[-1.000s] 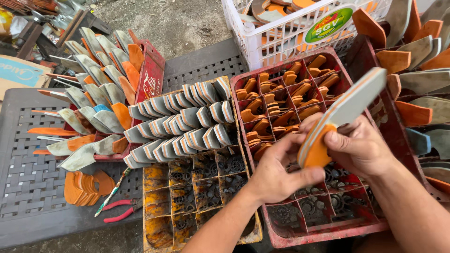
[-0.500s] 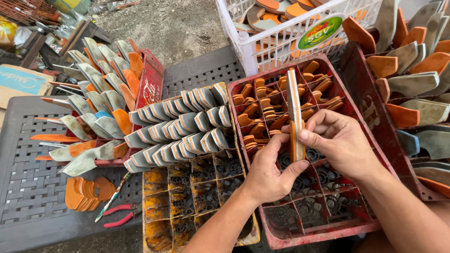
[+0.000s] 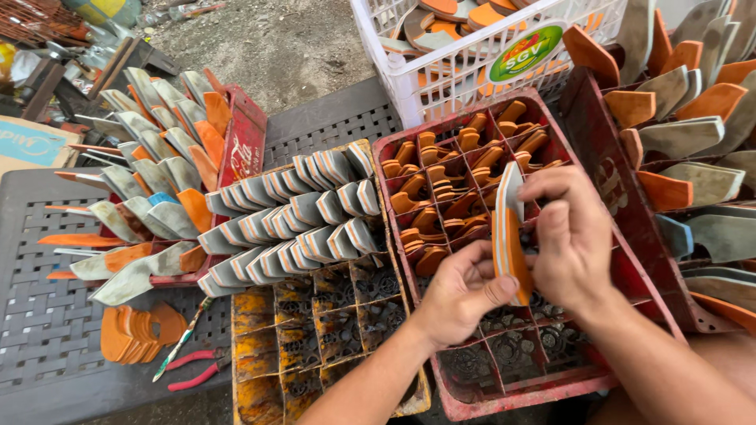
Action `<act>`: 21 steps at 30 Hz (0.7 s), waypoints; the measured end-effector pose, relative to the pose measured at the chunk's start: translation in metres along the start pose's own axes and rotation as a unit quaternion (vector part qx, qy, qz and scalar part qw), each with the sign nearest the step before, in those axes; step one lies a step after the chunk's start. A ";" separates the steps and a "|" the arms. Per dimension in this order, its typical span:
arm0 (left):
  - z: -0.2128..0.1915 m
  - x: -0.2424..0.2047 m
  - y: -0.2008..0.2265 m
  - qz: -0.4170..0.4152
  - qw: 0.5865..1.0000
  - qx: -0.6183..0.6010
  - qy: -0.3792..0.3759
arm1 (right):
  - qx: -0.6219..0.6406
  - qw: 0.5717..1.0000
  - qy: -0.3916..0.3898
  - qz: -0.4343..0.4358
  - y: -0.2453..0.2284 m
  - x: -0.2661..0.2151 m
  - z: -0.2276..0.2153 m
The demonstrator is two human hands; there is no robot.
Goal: The person repeatedly picks up grey brake lining pieces and orange backing plates from divided trays, aligns them, and presses them together by hand. The assembled units are placed back into the trays. The process is repeated continuously throughout the clip.
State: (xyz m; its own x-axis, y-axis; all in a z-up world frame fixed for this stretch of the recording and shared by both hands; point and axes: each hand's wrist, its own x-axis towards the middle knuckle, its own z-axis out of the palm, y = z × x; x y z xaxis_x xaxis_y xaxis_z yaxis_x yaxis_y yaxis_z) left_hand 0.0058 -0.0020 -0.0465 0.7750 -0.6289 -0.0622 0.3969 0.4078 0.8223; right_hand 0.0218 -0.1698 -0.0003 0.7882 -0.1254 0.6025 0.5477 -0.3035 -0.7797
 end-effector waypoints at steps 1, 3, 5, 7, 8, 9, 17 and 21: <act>0.004 0.001 -0.008 -0.001 1.000 -0.022 0.000 | 0.018 1.000 -0.014 -0.001 -0.001 -0.003 0.002; 0.004 0.002 -0.019 -0.008 0.999 -0.054 0.007 | 0.055 0.998 -0.041 0.002 -0.003 -0.011 0.008; 0.003 -0.001 -0.024 -0.024 0.997 -0.070 0.023 | 0.039 0.999 -0.026 -0.003 -0.004 -0.015 0.008; 0.002 -0.001 -0.023 -0.029 0.997 -0.075 0.017 | 0.036 0.999 -0.008 -0.005 -0.006 -0.014 0.009; 0.005 -0.002 -0.021 -0.029 0.996 -0.079 0.017 | 0.043 0.999 -0.002 -0.001 -0.008 -0.015 0.010; 0.008 -0.002 -0.019 -0.012 0.998 -0.056 0.012 | 0.049 0.999 0.004 0.003 -0.010 -0.015 0.010; 0.021 -0.011 0.023 0.222 0.900 0.369 0.064 | 0.248 0.933 -0.027 0.261 0.006 0.006 -0.006; 0.017 -0.011 0.028 0.193 0.906 0.369 0.082 | 0.319 0.889 -0.178 0.277 0.012 0.007 -0.025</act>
State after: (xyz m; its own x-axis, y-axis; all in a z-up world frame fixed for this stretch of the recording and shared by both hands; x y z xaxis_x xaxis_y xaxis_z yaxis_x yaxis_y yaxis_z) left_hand 0.0006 0.0053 -0.0132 0.8730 -0.4020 0.2761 -0.3081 -0.0158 0.9512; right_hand 0.0270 -0.1978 -0.0012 0.9632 0.2523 0.0931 0.0066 0.3239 -0.9461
